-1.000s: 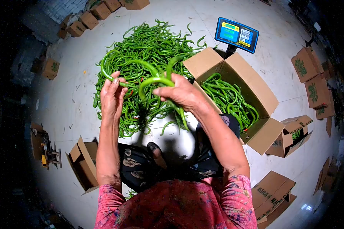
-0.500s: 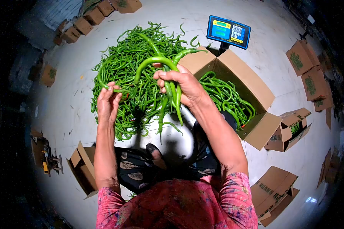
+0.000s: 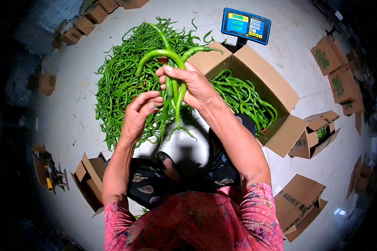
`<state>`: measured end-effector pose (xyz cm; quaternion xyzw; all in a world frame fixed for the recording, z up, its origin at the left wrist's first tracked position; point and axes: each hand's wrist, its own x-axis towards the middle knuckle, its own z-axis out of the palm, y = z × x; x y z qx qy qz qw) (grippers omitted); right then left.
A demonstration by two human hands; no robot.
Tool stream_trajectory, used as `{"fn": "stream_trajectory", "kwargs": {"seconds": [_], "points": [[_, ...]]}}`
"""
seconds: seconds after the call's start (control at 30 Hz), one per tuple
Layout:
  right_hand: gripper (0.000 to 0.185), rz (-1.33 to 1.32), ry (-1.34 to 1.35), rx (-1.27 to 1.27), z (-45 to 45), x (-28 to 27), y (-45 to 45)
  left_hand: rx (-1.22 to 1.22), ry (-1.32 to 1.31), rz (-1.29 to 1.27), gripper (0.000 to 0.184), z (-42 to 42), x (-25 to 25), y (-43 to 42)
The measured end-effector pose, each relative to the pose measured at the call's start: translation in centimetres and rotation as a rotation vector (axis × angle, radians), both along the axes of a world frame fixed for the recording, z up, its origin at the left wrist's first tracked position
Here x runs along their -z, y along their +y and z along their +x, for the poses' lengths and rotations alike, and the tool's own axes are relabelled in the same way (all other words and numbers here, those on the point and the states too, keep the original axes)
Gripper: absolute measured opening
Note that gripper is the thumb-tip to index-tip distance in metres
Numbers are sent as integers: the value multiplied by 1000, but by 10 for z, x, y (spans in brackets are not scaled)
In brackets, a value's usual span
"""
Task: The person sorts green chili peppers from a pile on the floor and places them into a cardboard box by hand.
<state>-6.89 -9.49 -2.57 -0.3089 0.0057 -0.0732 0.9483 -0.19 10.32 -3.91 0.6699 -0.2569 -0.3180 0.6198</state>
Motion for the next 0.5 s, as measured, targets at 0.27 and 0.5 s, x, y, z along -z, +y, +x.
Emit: {"fn": "stream_trajectory", "kwargs": {"seconds": [0.27, 0.5], "points": [[42, -198, 82, 51, 6, 1, 25, 70, -40, 5, 41, -15, -6, -15], [43, -369, 57, -68, 5, 3, 25, -47, 209, -204, 37, -13, 5, -10]]}}
